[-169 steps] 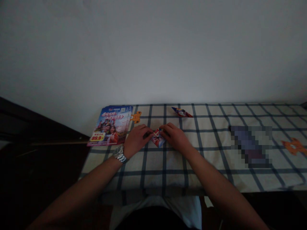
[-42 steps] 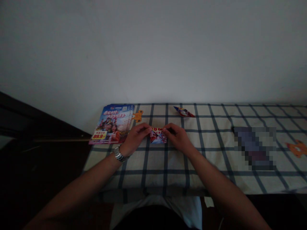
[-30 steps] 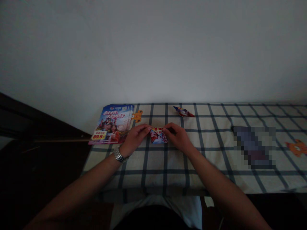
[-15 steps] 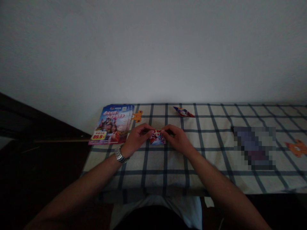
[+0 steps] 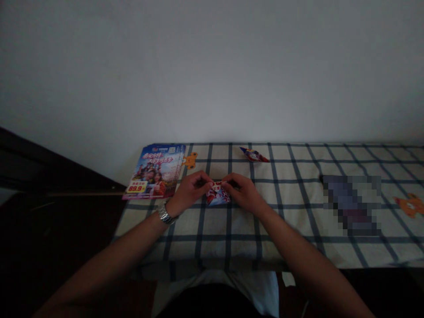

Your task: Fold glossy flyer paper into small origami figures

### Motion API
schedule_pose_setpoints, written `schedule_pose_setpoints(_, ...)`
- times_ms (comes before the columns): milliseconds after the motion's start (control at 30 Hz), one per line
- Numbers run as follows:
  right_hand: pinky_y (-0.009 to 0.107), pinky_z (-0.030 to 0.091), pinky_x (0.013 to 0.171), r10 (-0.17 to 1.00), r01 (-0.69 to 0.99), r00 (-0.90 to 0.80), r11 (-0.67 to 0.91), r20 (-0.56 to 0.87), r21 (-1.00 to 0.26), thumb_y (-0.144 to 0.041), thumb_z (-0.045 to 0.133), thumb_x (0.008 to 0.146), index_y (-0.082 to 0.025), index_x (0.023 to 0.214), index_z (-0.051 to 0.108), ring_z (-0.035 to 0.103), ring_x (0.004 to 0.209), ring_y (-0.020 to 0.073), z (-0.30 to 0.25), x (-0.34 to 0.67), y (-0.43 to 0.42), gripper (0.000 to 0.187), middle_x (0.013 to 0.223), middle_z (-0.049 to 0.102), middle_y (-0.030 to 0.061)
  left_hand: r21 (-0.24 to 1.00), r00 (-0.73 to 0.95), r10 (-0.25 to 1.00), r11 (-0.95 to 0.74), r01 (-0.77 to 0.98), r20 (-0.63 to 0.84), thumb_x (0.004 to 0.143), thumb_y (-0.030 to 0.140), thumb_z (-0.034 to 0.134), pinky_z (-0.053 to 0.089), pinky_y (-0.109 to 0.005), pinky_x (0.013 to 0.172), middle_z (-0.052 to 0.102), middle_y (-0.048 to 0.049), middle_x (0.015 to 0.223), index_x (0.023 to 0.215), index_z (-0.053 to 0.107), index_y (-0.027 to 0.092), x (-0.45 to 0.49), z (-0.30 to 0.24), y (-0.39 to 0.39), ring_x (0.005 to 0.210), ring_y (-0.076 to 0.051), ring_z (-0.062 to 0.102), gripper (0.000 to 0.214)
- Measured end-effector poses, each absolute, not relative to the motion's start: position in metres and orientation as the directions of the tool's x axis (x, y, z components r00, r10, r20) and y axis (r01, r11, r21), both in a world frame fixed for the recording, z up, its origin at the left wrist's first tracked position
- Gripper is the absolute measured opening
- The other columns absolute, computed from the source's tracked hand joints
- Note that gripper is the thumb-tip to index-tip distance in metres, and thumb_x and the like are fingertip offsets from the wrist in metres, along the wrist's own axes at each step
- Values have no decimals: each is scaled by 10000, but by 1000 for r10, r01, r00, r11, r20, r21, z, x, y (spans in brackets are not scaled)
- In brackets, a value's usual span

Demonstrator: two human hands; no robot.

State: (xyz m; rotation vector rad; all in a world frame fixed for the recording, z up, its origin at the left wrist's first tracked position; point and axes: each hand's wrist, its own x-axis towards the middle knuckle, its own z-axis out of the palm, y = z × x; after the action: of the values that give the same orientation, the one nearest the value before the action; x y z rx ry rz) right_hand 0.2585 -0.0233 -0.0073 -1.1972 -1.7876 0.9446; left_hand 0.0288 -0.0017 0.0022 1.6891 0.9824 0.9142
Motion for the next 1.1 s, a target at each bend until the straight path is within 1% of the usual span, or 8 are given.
schedule_pose_setpoints(100, 288, 471, 648, 941, 380, -288, 285, 181, -880, -453, 627, 969, -220, 956, 681, 608, 711, 167, -9, 260, -23, 240, 817, 684, 18, 949, 448, 887, -228, 217, 111, 914, 346, 669, 479, -216, 636, 682, -5, 785, 897, 668, 167, 29, 2, -2, 694, -122, 631, 180)
schedule_pose_setpoints(200, 282, 463, 641, 937, 370, -307, 277, 165, -887, -445, 630, 967, -222, 963, 673, 598, 703, 161, -10, 261, -22, 228, 814, 668, 11, 938, 472, 875, -246, 244, 107, 915, 334, 655, 497, -232, 667, 686, -1, 804, 924, 665, 178, 28, 2, -4, 716, -132, 645, 156)
schedule_pose_setpoints(333, 274, 437, 597, 938, 369, -319, 257, 139, -893, -455, 631, 964, -227, 951, 669, 560, 655, 151, -10, 261, -22, 231, 765, 635, -3, 900, 480, 865, -316, 299, 144, 922, 338, 645, 520, -268, 734, 703, -8, 879, 973, 683, 202, 28, 2, -5, 785, -155, 663, 150)
schedule_pose_setpoints(467, 274, 439, 589, 938, 356, -325, 238, 119, -904, -479, 639, 953, -224, 932, 673, 567, 653, 155, -7, 260, -23, 258, 759, 645, 1, 860, 499, 848, -383, 338, 182, 926, 341, 661, 508, -281, 757, 706, -20, 922, 979, 719, 212, 27, 1, -4, 826, -165, 664, 151)
schedule_pose_setpoints(633, 277, 461, 592, 951, 357, -299, 191, 82, -915, -488, 658, 938, -217, 957, 682, 591, 666, 162, -8, 259, -23, 272, 767, 662, 7, 896, 506, 853, -320, 308, 130, 939, 357, 655, 498, -257, 698, 703, -12, 872, 961, 701, 198, 27, -2, -3, 768, -150, 656, 167)
schedule_pose_setpoints(800, 308, 529, 696, 954, 301, -282, 186, 99, -935, -477, 649, 947, -224, 1046, 683, 655, 787, 189, -10, 260, -20, 273, 896, 716, 31, 916, 477, 871, -283, 284, 121, 939, 357, 653, 485, -249, 688, 692, -3, 817, 939, 677, 187, 27, 0, -2, 747, -145, 644, 171)
schedule_pose_setpoints(967, 331, 558, 783, 963, 252, -236, 188, 128, -949, -496, 684, 920, -233, 1059, 685, 680, 862, 203, -10, 261, -17, 298, 962, 730, 36, 929, 420, 896, -267, 256, 142, 937, 394, 653, 489, -256, 707, 675, -10, 855, 939, 646, 187, 27, 0, -1, 761, -145, 621, 207)
schedule_pose_setpoints(1100, 319, 547, 742, 971, 271, -196, 190, 139, -943, -492, 694, 911, -234, 1031, 693, 674, 840, 203, -7, 261, -18, 284, 938, 731, 35, 931, 429, 894, -261, 256, 132, 943, 433, 648, 488, -254, 706, 671, -14, 876, 949, 634, 189, 26, -1, -3, 772, -146, 615, 245)
